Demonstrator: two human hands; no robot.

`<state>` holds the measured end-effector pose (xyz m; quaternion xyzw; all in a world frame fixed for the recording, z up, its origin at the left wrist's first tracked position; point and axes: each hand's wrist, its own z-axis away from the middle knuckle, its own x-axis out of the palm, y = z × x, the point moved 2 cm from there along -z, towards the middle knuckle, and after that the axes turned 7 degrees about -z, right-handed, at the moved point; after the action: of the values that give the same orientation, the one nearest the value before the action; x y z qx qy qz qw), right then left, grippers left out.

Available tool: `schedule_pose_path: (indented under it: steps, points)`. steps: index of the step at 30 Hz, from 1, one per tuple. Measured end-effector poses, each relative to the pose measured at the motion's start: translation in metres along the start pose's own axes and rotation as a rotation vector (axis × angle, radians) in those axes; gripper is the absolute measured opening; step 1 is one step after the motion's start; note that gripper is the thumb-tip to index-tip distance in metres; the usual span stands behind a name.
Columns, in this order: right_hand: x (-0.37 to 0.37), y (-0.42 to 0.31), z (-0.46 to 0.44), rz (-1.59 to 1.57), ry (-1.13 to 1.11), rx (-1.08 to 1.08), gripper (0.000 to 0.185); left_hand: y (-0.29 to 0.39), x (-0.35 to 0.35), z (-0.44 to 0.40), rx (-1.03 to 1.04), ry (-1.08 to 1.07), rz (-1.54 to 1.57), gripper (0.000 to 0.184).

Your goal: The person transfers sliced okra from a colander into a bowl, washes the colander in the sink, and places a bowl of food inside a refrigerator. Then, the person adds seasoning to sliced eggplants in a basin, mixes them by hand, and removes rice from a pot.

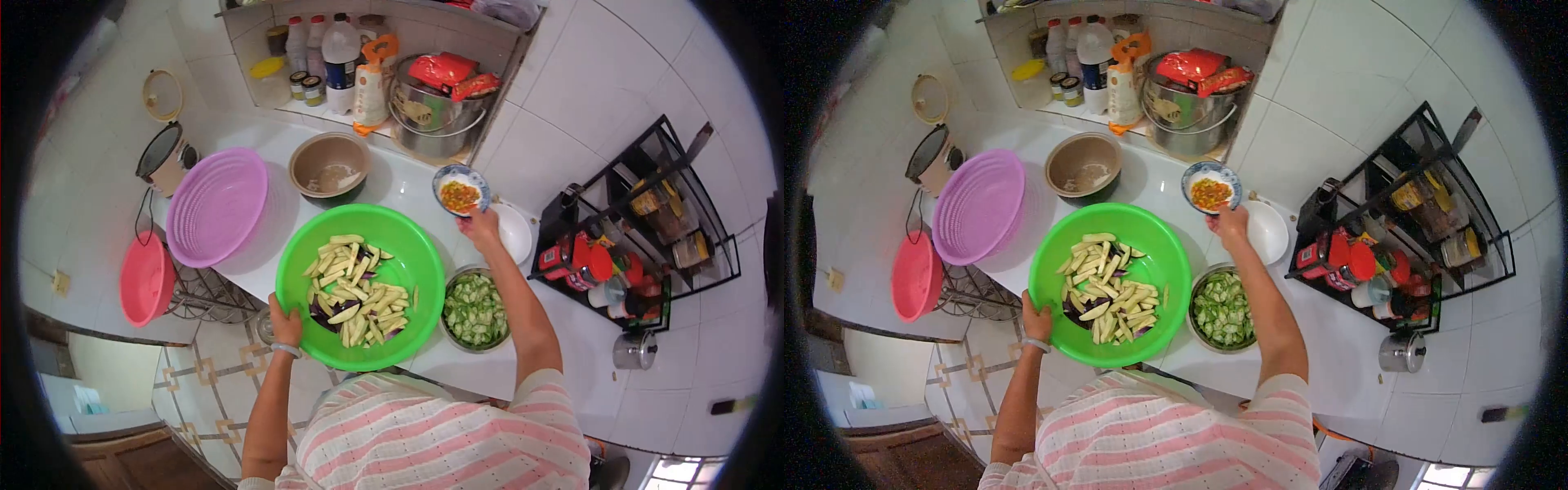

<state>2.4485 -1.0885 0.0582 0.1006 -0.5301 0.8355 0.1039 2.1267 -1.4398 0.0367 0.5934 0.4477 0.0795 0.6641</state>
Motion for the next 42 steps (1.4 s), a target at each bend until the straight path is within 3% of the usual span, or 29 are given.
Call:
schedule_pose_path:
  steps: [4, 8, 12, 18, 23, 27, 31, 34, 35, 38, 42]
  points:
    - [-0.076, -0.030, 0.020, 0.113, 0.089, -0.021, 0.020, -0.009, 0.003, 0.000, 0.030, 0.025, -0.111, 0.044]
    - [-0.126, -0.037, 0.029, 0.224, 0.149, 0.073, 0.022, -0.019, 0.006, -0.004, 0.064, -0.011, -0.006, 0.044]
    - [-0.113, -0.025, 0.031, 0.243, 0.135, 0.164, 0.020, -0.020, -0.008, -0.006, 0.056, -0.015, -0.048, 0.044]
    - [-0.126, -0.013, 0.008, 0.369, 0.307, 0.217, 0.018, -0.003, -0.005, 0.002, 0.017, 0.007, -0.020, 0.043]
    - [-0.152, -0.001, 0.003, 0.441, 0.364, 0.123, 0.008, -0.019, -0.004, 0.001, 0.050, 0.031, -0.099, 0.042]
    - [-0.155, -0.004, 0.018, 0.503, 0.423, 0.034, 0.015, -0.009, -0.007, 0.005, 0.046, 0.005, -0.108, 0.042]
    - [-0.148, -0.018, 0.043, 1.076, 0.352, -0.257, 0.018, -0.022, -0.009, 0.004, 0.033, 0.024, -0.095, 0.042]
    - [-0.147, -0.014, 0.082, 0.872, 0.444, -0.284, 0.019, -0.012, -0.007, 0.005, 0.030, 0.033, -0.140, 0.042]
    - [-0.148, -0.015, 0.087, 0.916, 0.356, -0.049, 0.025, -0.007, -0.007, 0.005, 0.045, 0.028, -0.153, 0.042]
    - [-0.195, 0.029, 0.034, 0.007, 0.169, 0.112, 0.020, 0.000, -0.005, 0.000, 0.044, 0.016, -0.142, 0.041]
    - [-0.182, 0.029, 0.017, -0.060, 0.117, 0.247, 0.022, -0.010, -0.006, 0.003, -0.038, -0.027, -0.044, 0.040]
